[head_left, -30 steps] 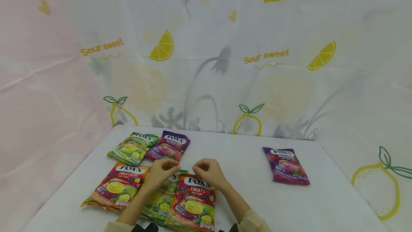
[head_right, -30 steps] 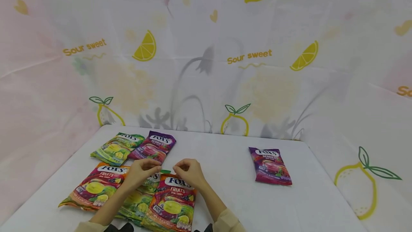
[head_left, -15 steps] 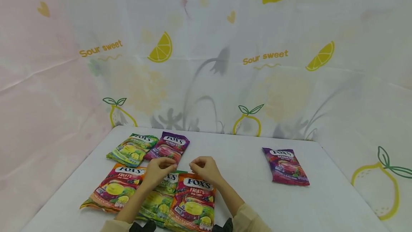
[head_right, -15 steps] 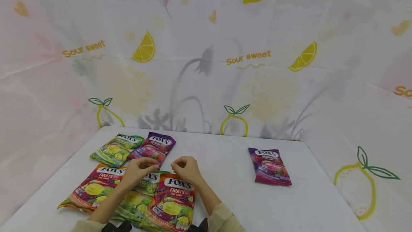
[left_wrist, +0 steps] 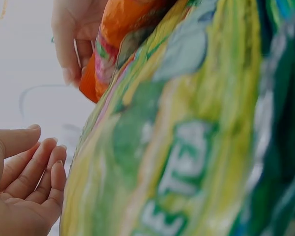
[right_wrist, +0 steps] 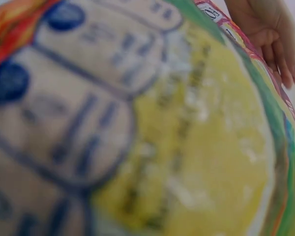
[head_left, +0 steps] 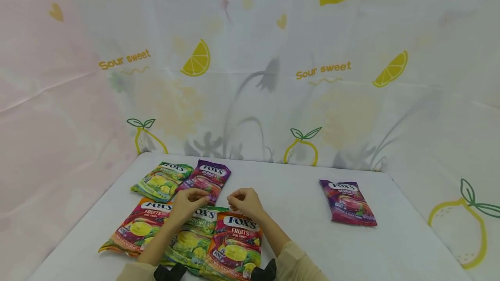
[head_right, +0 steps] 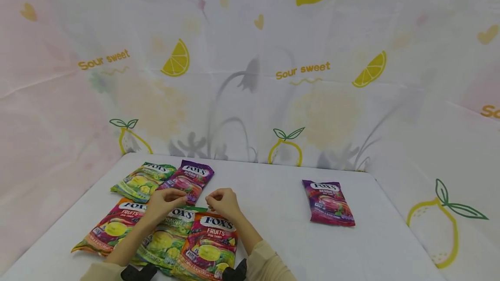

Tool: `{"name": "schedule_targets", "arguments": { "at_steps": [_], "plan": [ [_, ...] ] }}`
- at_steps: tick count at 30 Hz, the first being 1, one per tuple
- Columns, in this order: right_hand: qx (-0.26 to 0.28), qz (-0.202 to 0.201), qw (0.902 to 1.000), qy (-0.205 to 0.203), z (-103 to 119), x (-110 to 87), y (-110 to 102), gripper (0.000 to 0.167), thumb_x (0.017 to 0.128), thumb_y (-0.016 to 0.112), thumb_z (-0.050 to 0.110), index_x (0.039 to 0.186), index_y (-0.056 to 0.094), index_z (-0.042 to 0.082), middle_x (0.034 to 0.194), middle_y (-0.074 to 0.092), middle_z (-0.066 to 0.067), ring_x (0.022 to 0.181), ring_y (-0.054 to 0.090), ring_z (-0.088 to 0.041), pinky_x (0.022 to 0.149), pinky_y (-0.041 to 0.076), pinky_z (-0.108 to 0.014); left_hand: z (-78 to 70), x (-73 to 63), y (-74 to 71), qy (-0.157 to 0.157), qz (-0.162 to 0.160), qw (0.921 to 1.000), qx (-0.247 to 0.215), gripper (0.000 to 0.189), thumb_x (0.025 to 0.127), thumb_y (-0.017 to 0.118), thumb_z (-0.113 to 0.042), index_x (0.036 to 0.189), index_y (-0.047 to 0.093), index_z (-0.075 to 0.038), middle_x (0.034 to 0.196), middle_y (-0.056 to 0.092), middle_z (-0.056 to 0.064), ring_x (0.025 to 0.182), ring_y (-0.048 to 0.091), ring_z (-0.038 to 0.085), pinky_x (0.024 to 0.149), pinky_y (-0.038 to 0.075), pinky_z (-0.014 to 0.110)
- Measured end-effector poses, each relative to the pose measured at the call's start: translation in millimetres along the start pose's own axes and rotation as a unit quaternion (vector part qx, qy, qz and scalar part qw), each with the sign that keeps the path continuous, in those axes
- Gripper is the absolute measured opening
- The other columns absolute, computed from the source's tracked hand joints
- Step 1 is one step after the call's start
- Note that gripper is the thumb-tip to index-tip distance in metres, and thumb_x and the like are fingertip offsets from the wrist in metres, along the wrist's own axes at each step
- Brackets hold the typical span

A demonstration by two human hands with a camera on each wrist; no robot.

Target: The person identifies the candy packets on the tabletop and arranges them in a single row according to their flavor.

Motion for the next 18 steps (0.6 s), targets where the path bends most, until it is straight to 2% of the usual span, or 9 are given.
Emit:
{"name": "schedule_targets", "arguments": {
  "at_steps": [6, 13, 18],
  "plan": [
    [-0.014, -0.005, 0.999, 0.041, -3, 5.9, 3, 0.019, 0.089, 0.062, 0.009, 0.089, 0.069, -0.009, 0.077, 0.068, -0.018, 0.066, 0.067, -0.025, 0.059, 0.055, -0.029, 3.2, 4.3, -9.1, -0.002, -0.004, 0.9999, 0.014, 0.018, 0.084, 0.069, -0.009, 0.097, 0.068, 0.004, 0.086, 0.07, 0.014, 0.077, 0.066, 0.02, 0.066, 0.051, 0.026],
    [-0.024, -0.009, 0.9972, 0.07, 0, 12.8, 10, 0.018, 0.089, 0.063, 0.01, 0.089, 0.069, -0.007, 0.076, 0.068, -0.014, 0.066, 0.067, -0.023, 0.059, 0.055, -0.03, 9.8, 10.2, -16.2, -0.001, -0.015, 0.9991, 0.041, 0.02, 0.085, 0.069, -0.011, 0.098, 0.068, 0.005, 0.088, 0.07, 0.015, 0.078, 0.066, 0.019, 0.067, 0.05, 0.026],
    [-0.033, -0.013, 0.9954, 0.089, 0, 14.6, 13, 0.018, 0.088, 0.064, 0.01, 0.089, 0.069, -0.007, 0.075, 0.067, -0.012, 0.066, 0.067, -0.023, 0.059, 0.055, -0.031, 12.7, 11.6, -20.3, -0.011, -0.023, 0.9984, 0.051, 0.022, 0.085, 0.069, -0.016, 0.097, 0.068, 0.003, 0.088, 0.07, 0.013, 0.081, 0.065, 0.023, 0.07, 0.051, 0.034]
  ]
}}
Point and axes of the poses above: each hand's wrist, its own x-axis towards the middle knuckle, its own y-axis out of the palm, z = x × y, the point moved 3 cm from there along x, towards the middle knuckle
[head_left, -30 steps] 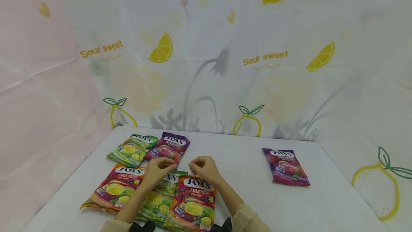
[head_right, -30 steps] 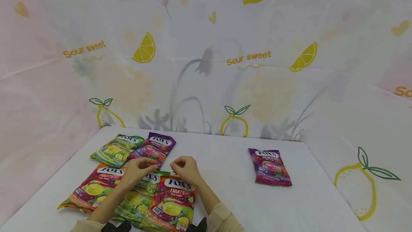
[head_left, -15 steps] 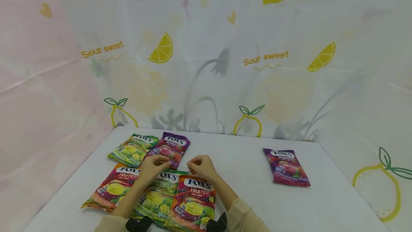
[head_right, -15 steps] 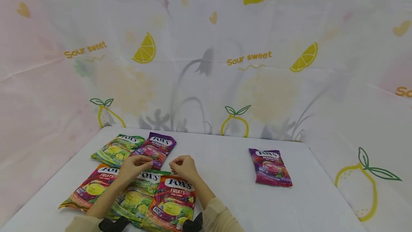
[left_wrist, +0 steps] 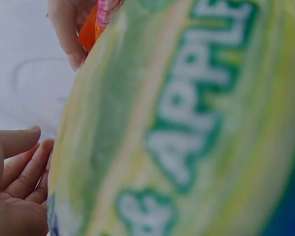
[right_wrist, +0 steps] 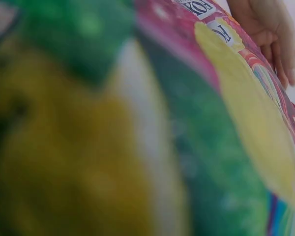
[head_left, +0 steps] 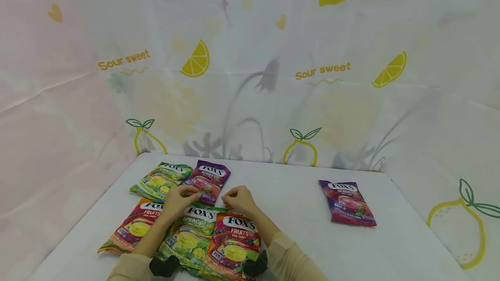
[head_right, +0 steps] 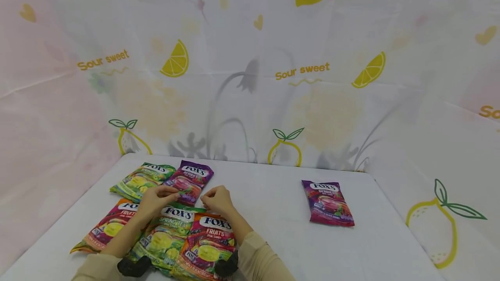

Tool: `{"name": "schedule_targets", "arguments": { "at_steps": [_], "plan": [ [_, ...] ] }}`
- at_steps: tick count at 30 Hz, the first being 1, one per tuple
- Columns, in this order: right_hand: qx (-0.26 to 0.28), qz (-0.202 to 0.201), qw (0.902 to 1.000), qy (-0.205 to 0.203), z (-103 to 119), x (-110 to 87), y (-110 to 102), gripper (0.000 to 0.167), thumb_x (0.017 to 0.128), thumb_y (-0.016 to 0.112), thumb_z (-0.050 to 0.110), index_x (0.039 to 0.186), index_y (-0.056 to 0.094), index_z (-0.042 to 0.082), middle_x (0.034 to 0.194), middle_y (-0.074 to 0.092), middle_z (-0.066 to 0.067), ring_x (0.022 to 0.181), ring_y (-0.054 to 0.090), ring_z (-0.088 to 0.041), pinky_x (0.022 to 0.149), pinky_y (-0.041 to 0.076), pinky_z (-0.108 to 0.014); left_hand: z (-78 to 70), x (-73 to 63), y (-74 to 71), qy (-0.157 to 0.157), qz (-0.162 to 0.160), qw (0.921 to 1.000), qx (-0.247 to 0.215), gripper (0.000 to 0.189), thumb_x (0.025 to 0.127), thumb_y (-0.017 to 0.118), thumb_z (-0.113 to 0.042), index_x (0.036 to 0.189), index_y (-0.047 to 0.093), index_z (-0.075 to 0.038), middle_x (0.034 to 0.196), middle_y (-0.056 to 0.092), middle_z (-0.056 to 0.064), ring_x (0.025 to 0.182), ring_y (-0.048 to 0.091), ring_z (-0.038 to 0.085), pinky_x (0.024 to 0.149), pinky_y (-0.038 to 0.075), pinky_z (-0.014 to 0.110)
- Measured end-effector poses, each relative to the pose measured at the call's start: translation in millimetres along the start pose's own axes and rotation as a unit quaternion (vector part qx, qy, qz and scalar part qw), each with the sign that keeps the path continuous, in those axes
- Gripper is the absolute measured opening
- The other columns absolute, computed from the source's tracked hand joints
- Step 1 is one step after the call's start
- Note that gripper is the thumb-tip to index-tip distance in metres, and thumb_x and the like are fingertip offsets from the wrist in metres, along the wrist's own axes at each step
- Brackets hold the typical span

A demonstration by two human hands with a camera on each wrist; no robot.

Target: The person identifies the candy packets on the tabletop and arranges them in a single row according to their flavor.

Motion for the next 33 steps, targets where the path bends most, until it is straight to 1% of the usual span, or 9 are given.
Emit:
{"name": "schedule_targets", "arguments": {
  "at_steps": [2, 5, 8, 9, 12, 15, 19, 27, 33],
  "plan": [
    [-0.004, -0.001, 1.0, 0.004, -1, 1.0, 1, 0.017, 0.087, 0.064, 0.01, 0.089, 0.069, -0.006, 0.075, 0.067, -0.012, 0.066, 0.067, -0.023, 0.06, 0.055, -0.031, 0.7, -0.3, -1.1, 0.014, -0.004, 0.9999, -0.005, 0.021, 0.085, 0.07, -0.017, 0.095, 0.069, 0.002, 0.084, 0.07, 0.012, 0.078, 0.064, 0.022, 0.068, 0.051, 0.035],
    [-0.007, -0.004, 0.9999, 0.01, -2, 2.5, 3, 0.017, 0.087, 0.064, 0.01, 0.088, 0.069, -0.006, 0.074, 0.067, -0.012, 0.065, 0.067, -0.023, 0.059, 0.055, -0.031, 1.4, 0.2, -2.7, 0.029, -0.009, 0.9995, 0.003, 0.02, 0.084, 0.07, -0.017, 0.092, 0.069, 0.001, 0.081, 0.07, 0.01, 0.075, 0.064, 0.02, 0.066, 0.051, 0.037],
    [-0.009, -0.004, 0.9999, 0.013, -4, 4.2, 4, 0.016, 0.087, 0.065, 0.009, 0.087, 0.069, -0.007, 0.074, 0.067, -0.013, 0.065, 0.067, -0.023, 0.058, 0.055, -0.031, 1.9, 1.9, -3.9, 0.022, -0.012, 0.9995, 0.018, 0.018, 0.083, 0.07, -0.015, 0.092, 0.069, 0.001, 0.082, 0.07, 0.011, 0.075, 0.065, 0.022, 0.067, 0.052, 0.038],
    [-0.013, -0.004, 0.9998, 0.012, -4, 4.8, 5, 0.016, 0.087, 0.065, 0.009, 0.087, 0.069, -0.007, 0.074, 0.067, -0.013, 0.065, 0.067, -0.022, 0.058, 0.055, -0.031, 2.7, 2.7, -4.2, 0.01, -0.01, 0.9996, 0.026, 0.019, 0.084, 0.07, -0.015, 0.093, 0.069, 0.001, 0.084, 0.07, 0.012, 0.078, 0.065, 0.023, 0.07, 0.052, 0.039],
    [-0.031, 0.0, 0.9994, 0.014, -5, 7.0, 6, 0.016, 0.085, 0.066, 0.01, 0.085, 0.07, -0.006, 0.072, 0.066, -0.011, 0.064, 0.066, -0.02, 0.057, 0.055, -0.031, 2.9, 4.3, -5.1, -0.007, -0.012, 0.9986, 0.05, 0.019, 0.084, 0.069, -0.012, 0.096, 0.069, 0.003, 0.087, 0.07, 0.015, 0.081, 0.066, 0.027, 0.073, 0.052, 0.039],
    [-0.052, 0.005, 0.9985, 0.018, -5, 9.2, 8, 0.016, 0.084, 0.067, 0.011, 0.085, 0.072, -0.005, 0.071, 0.067, -0.01, 0.063, 0.065, -0.018, 0.057, 0.054, -0.03, 3.0, 5.1, -6.0, -0.012, -0.02, 0.9969, 0.075, 0.024, 0.084, 0.069, -0.012, 0.101, 0.067, 0.005, 0.091, 0.07, 0.018, 0.083, 0.066, 0.03, 0.074, 0.052, 0.042],
    [-0.061, 0.01, 0.9977, 0.028, -3, 11.4, 10, 0.017, 0.084, 0.068, 0.011, 0.085, 0.072, -0.005, 0.071, 0.067, -0.01, 0.063, 0.065, -0.018, 0.058, 0.054, -0.03, 5.4, 5.9, -7.3, -0.015, -0.034, 0.9948, 0.095, 0.028, 0.083, 0.069, -0.01, 0.103, 0.065, 0.008, 0.092, 0.069, 0.022, 0.084, 0.065, 0.034, 0.075, 0.051, 0.046],
    [-0.083, 0.018, 0.9962, 0.019, 0, 14.8, 13, 0.016, 0.081, 0.068, 0.01, 0.083, 0.073, -0.005, 0.071, 0.068, -0.011, 0.062, 0.064, -0.016, 0.057, 0.053, -0.028, 11.0, 8.8, -11.2, -0.025, -0.056, 0.992, 0.111, 0.027, 0.081, 0.069, -0.008, 0.099, 0.064, 0.011, 0.086, 0.068, 0.023, 0.077, 0.065, 0.034, 0.068, 0.051, 0.041],
    [-0.075, 0.033, 0.9959, 0.038, 1, 16.9, 17, 0.018, 0.082, 0.07, 0.013, 0.083, 0.073, -0.005, 0.073, 0.069, -0.011, 0.065, 0.065, -0.017, 0.06, 0.053, -0.028, 10.6, 11.2, -12.1, -0.035, -0.067, 0.984, 0.161, 0.026, 0.079, 0.071, -0.01, 0.091, 0.065, 0.012, 0.081, 0.066, 0.022, 0.074, 0.062, 0.033, 0.068, 0.048, 0.044]
  ]
}}
Point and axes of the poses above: each hand's wrist, its own x-axis towards the middle knuckle, its own y-axis out of the palm, z = x × y, the point moved 3 cm from there along x, towards the middle knuckle
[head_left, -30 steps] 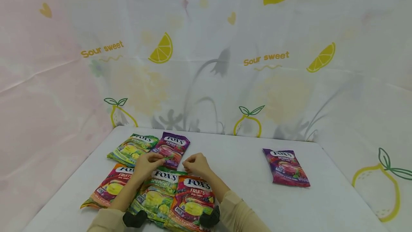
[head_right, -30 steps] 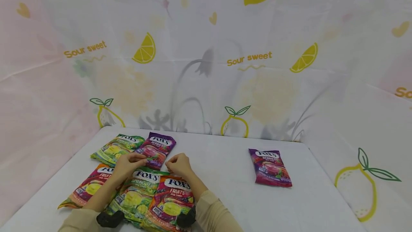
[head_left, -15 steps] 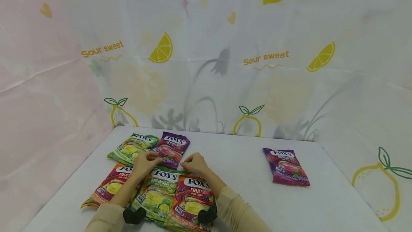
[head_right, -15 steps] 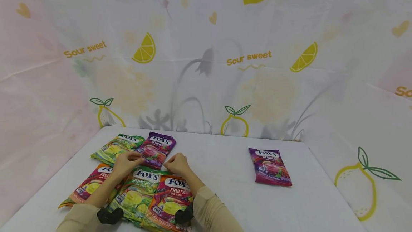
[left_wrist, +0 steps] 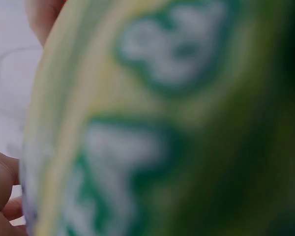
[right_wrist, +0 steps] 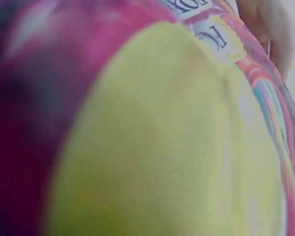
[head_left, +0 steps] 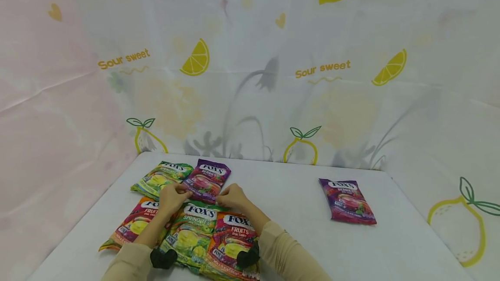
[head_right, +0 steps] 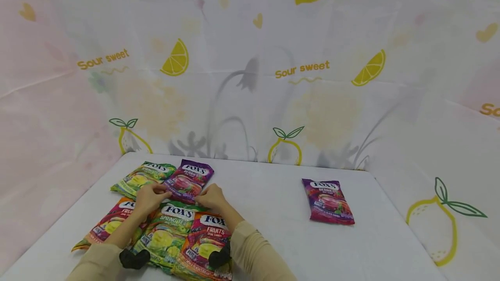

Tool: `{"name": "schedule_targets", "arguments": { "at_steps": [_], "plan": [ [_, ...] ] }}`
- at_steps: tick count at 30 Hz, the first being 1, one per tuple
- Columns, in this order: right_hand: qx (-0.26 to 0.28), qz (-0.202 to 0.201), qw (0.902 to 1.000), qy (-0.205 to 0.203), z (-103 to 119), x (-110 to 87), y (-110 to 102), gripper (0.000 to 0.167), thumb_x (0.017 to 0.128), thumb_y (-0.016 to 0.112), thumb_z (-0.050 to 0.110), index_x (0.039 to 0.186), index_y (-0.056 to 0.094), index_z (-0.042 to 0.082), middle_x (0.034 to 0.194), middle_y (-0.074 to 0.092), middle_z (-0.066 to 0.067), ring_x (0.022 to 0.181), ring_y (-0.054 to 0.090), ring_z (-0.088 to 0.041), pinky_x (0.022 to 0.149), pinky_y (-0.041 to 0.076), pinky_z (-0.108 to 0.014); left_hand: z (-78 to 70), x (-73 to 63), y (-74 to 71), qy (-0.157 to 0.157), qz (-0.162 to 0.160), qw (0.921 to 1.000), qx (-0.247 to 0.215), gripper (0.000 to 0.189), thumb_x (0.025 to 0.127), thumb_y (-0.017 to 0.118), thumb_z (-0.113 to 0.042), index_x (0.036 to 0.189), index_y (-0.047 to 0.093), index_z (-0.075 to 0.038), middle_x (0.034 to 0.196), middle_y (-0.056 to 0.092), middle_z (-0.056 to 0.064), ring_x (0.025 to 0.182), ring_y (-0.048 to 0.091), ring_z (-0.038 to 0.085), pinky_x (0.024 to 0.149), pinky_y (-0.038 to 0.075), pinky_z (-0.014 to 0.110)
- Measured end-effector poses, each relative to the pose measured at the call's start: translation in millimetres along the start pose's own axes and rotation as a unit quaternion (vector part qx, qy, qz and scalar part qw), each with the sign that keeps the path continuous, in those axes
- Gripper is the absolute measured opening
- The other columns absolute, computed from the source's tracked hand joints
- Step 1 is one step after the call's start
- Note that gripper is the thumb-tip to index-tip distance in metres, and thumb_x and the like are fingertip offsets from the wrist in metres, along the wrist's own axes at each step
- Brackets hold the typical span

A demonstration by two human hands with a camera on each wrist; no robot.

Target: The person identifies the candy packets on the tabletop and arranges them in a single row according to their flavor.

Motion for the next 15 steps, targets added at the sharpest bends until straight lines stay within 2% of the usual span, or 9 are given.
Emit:
{"name": "schedule_targets", "arguments": {
  "at_steps": [8, 12, 15],
  "plan": [
    [0.03, 0.002, 0.9987, 0.042, 3.3, 3.4, 6.4, 0.019, 0.08, 0.072, 0.01, 0.086, 0.071, -0.009, 0.079, 0.069, -0.013, 0.072, 0.067, -0.022, 0.067, 0.055, -0.032, -2.2, 0.7, 0.0, 0.0, -0.013, 0.9992, 0.039, 0.04, 0.078, 0.072, -0.013, 0.1, 0.06, 0.019, 0.086, 0.063, 0.029, 0.075, 0.058, 0.036, 0.065, 0.045, 0.044],
    [0.032, -0.002, 0.9979, 0.057, 4.3, 4.0, 8.1, 0.02, 0.081, 0.072, 0.011, 0.087, 0.071, -0.008, 0.08, 0.07, -0.012, 0.073, 0.067, -0.021, 0.068, 0.055, -0.032, -1.6, 1.4, -0.2, -0.01, -0.012, 0.9989, 0.045, 0.046, 0.079, 0.07, -0.013, 0.107, 0.058, 0.021, 0.097, 0.061, 0.035, 0.085, 0.058, 0.043, 0.071, 0.047, 0.047],
    [0.031, -0.007, 0.9972, 0.068, 4.0, 4.5, 9.5, 0.019, 0.081, 0.072, 0.013, 0.083, 0.07, -0.006, 0.078, 0.069, -0.009, 0.071, 0.065, -0.018, 0.068, 0.054, -0.031, -0.5, 1.2, -1.0, -0.019, -0.002, 0.9989, 0.044, 0.048, 0.08, 0.069, -0.013, 0.109, 0.056, 0.022, 0.102, 0.06, 0.036, 0.089, 0.058, 0.044, 0.075, 0.046, 0.049]
  ]
}}
Point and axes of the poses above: each hand's wrist, its own x-axis towards the middle knuckle, its own y-axis out of the palm, z = x × y, the point moved 3 cm from there along x, towards the middle knuckle
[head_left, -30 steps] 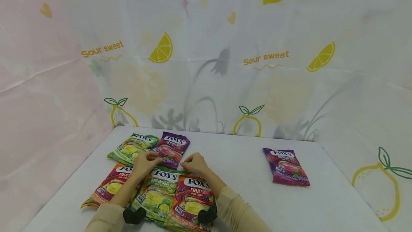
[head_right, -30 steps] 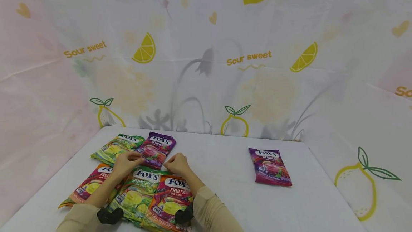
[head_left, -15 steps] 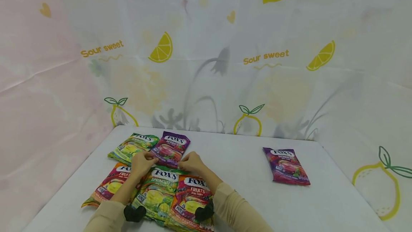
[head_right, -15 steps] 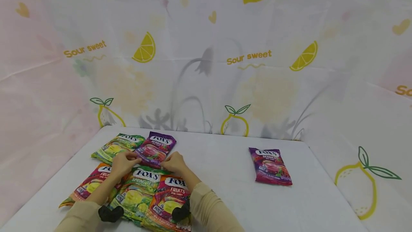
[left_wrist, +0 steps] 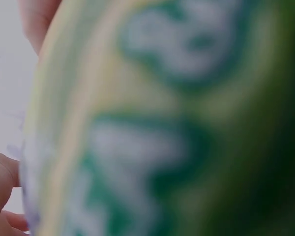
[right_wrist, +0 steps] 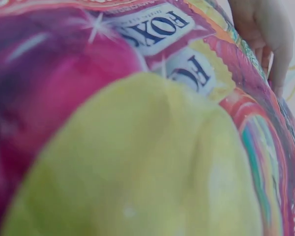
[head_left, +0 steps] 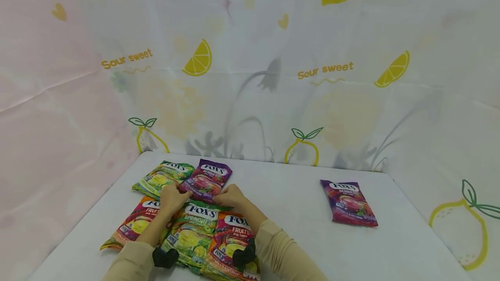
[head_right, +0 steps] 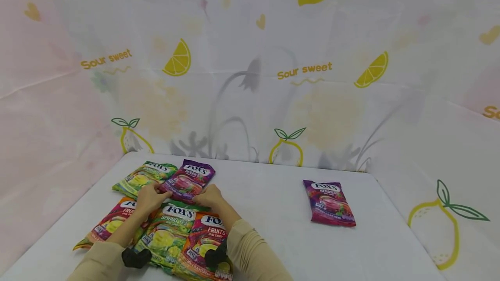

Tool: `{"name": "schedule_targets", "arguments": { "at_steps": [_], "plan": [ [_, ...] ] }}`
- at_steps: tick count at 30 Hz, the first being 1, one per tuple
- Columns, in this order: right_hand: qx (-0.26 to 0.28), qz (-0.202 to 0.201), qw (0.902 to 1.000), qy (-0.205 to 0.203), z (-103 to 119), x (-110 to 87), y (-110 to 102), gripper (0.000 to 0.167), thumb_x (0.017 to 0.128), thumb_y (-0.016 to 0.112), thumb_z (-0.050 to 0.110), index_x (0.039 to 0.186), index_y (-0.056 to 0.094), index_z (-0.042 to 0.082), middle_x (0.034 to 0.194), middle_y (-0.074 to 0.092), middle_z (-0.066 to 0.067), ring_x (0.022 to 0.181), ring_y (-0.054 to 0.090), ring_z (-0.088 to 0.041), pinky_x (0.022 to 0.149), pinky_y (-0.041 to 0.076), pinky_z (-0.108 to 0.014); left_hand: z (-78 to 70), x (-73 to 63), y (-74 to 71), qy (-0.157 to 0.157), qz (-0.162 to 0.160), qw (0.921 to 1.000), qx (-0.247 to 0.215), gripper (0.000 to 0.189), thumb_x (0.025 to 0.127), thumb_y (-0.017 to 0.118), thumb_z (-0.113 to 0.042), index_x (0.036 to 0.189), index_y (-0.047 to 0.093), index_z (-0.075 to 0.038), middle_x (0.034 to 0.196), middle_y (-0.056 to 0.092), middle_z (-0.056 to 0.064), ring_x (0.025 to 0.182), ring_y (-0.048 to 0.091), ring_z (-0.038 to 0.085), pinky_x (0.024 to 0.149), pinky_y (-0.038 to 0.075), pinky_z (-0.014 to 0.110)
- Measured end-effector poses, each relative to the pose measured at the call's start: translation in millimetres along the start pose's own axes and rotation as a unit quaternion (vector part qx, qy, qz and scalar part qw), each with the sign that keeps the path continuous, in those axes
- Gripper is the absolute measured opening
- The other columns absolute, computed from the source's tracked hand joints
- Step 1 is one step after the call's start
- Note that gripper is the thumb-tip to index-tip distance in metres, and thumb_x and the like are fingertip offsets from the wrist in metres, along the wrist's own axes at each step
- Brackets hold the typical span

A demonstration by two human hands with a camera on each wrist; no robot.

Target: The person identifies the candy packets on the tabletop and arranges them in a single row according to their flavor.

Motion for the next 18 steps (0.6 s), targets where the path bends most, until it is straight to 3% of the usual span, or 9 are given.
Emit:
{"name": "schedule_targets", "arguments": {
  "at_steps": [7, 12, 15, 18],
  "plan": [
    [0.025, -0.013, 0.9995, 0.016, -0.4, 0.6, 1.2, 0.02, 0.082, 0.071, 0.01, 0.09, 0.069, -0.008, 0.083, 0.068, -0.012, 0.076, 0.067, -0.023, 0.072, 0.054, -0.033, 0.4, -0.4, -2.1, 0.01, 0.021, 0.9997, 0.006, 0.03, 0.079, 0.07, -0.013, 0.085, 0.06, 0.015, 0.072, 0.059, 0.019, 0.062, 0.046, 0.024, 0.055, 0.033, 0.031],
    [0.061, -0.021, 0.9978, 0.014, -1.7, 2.5, 2.4, 0.018, 0.083, 0.069, 0.005, 0.091, 0.067, -0.01, 0.084, 0.067, -0.014, 0.077, 0.069, -0.026, 0.071, 0.055, -0.033, 1.0, -0.2, -1.6, 0.005, 0.03, 0.9994, 0.014, 0.033, 0.08, 0.07, -0.012, 0.092, 0.061, 0.018, 0.085, 0.062, 0.027, 0.075, 0.057, 0.034, 0.064, 0.045, 0.041],
    [0.076, -0.03, 0.9966, 0.015, -2.5, 3.4, 2.1, 0.017, 0.084, 0.068, 0.005, 0.092, 0.067, -0.009, 0.082, 0.067, -0.014, 0.073, 0.068, -0.024, 0.068, 0.055, -0.032, 2.0, 0.2, -1.2, -0.004, 0.036, 0.9993, 0.013, 0.036, 0.08, 0.069, -0.012, 0.097, 0.059, 0.019, 0.093, 0.061, 0.031, 0.086, 0.058, 0.041, 0.075, 0.046, 0.049],
    [0.119, -0.036, 0.992, 0.021, -4.5, 4.1, 0.6, 0.017, 0.084, 0.068, 0.005, 0.092, 0.065, -0.01, 0.08, 0.068, -0.015, 0.066, 0.067, -0.019, 0.064, 0.055, -0.032, 3.5, 0.3, -1.3, -0.011, 0.041, 0.9991, -0.001, 0.038, 0.082, 0.068, -0.014, 0.098, 0.056, 0.018, 0.093, 0.06, 0.031, 0.087, 0.057, 0.042, 0.075, 0.046, 0.05]
  ]
}}
Point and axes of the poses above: each hand's wrist, its own x-axis towards the middle knuckle, its own y-axis out of the palm, z = x × y, the point moved 3 cm from there along x, towards the middle knuckle
